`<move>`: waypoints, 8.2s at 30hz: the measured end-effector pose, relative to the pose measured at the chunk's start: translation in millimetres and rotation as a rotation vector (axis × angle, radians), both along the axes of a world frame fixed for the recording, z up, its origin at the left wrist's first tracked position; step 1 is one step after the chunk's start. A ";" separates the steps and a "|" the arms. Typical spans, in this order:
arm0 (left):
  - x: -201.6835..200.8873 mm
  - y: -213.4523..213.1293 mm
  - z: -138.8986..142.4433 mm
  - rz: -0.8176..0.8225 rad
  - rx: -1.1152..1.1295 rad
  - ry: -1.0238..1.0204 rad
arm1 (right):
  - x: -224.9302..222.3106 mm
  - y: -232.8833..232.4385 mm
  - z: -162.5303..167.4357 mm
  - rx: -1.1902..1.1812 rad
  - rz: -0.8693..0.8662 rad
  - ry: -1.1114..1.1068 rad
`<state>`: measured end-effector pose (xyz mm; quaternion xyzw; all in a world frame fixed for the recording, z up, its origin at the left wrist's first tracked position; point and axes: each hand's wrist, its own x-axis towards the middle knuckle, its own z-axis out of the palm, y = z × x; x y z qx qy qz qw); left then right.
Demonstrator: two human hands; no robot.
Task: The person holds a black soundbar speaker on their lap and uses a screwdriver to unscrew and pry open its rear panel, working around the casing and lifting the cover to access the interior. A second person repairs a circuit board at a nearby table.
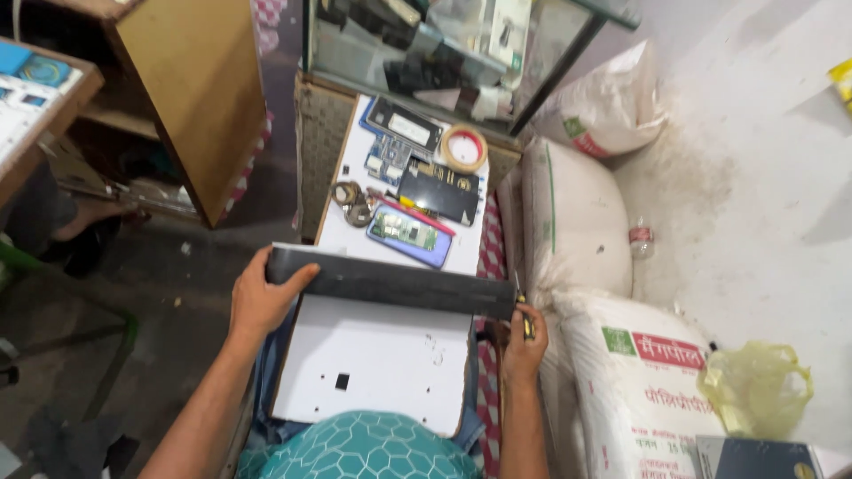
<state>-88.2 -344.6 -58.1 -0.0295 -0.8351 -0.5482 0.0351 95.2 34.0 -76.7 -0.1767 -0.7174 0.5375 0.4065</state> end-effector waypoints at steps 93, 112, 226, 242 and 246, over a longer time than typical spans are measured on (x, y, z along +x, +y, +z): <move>12.4 196.5 61.6 -0.829 -0.490 0.481 | -9.7 -72.3 30.8 1.011 -0.090 -0.054; 7.5 192.7 57.6 -0.838 -0.486 0.477 | 6.2 -49.8 21.8 0.162 -0.055 0.157; 68.5 156.1 40.6 -0.910 -0.555 0.675 | -5.5 -28.4 14.9 0.430 0.162 -0.541; 64.2 153.0 39.5 -0.992 -0.414 0.707 | -20.5 -37.9 15.8 0.022 0.281 -0.338; 67.2 152.0 37.5 -0.991 -0.411 0.697 | -18.2 -36.6 15.0 -0.083 0.485 -0.149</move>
